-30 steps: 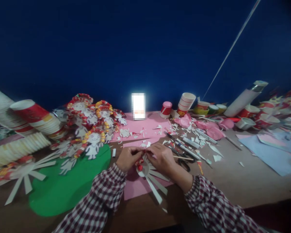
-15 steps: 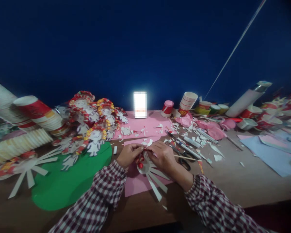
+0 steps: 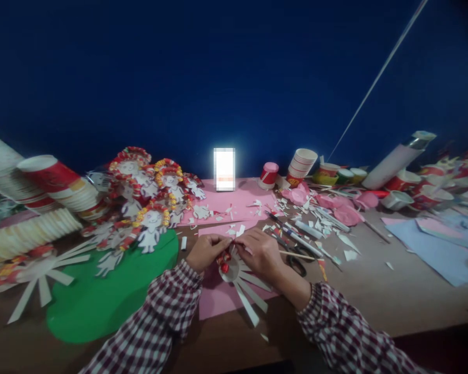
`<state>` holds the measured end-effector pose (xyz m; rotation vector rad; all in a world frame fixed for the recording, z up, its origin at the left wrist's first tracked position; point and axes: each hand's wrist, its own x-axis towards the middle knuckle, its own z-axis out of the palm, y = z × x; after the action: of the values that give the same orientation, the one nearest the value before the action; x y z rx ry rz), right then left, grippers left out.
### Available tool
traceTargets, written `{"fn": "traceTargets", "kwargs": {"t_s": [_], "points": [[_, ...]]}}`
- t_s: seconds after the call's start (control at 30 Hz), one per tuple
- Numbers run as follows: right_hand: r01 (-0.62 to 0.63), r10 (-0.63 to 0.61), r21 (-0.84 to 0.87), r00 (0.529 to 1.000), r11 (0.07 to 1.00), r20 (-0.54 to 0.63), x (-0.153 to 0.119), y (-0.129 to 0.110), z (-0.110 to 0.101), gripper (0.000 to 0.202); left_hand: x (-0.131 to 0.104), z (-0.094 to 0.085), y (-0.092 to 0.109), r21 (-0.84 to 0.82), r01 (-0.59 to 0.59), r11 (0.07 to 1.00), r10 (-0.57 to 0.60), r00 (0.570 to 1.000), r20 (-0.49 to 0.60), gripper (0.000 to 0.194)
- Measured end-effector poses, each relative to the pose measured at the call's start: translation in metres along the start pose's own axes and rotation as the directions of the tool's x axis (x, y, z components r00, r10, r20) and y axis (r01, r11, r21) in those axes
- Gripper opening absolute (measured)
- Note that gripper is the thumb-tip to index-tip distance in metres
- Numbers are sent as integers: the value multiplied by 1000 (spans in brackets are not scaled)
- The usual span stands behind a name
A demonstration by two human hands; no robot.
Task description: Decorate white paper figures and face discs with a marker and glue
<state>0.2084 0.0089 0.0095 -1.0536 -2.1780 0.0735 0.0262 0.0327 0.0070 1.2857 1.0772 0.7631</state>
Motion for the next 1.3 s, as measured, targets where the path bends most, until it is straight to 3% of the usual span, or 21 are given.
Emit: {"fn": "traceTargets", "kwargs": {"t_s": [0.43, 0.83, 1.13, 1.3], "points": [[-22, 23, -26, 999, 999, 25, -2, 1, 4, 10, -1, -1, 2, -28, 26, 999, -26, 1000, 2, 40], [20, -16, -105, 999, 994, 41, -1, -1, 1, 12, 1, -3, -2, 17, -33, 999, 34, 999, -17, 31], [57, -47, -137, 996, 989, 73, 1, -2, -2, 15, -1, 3, 2, -157, 2, 988, -9, 999, -44, 40], [56, -48, -129, 997, 990, 64, 0, -4, -3, 18, -2, 3, 4, -56, 1, 998, -2, 1000, -26, 35]]}}
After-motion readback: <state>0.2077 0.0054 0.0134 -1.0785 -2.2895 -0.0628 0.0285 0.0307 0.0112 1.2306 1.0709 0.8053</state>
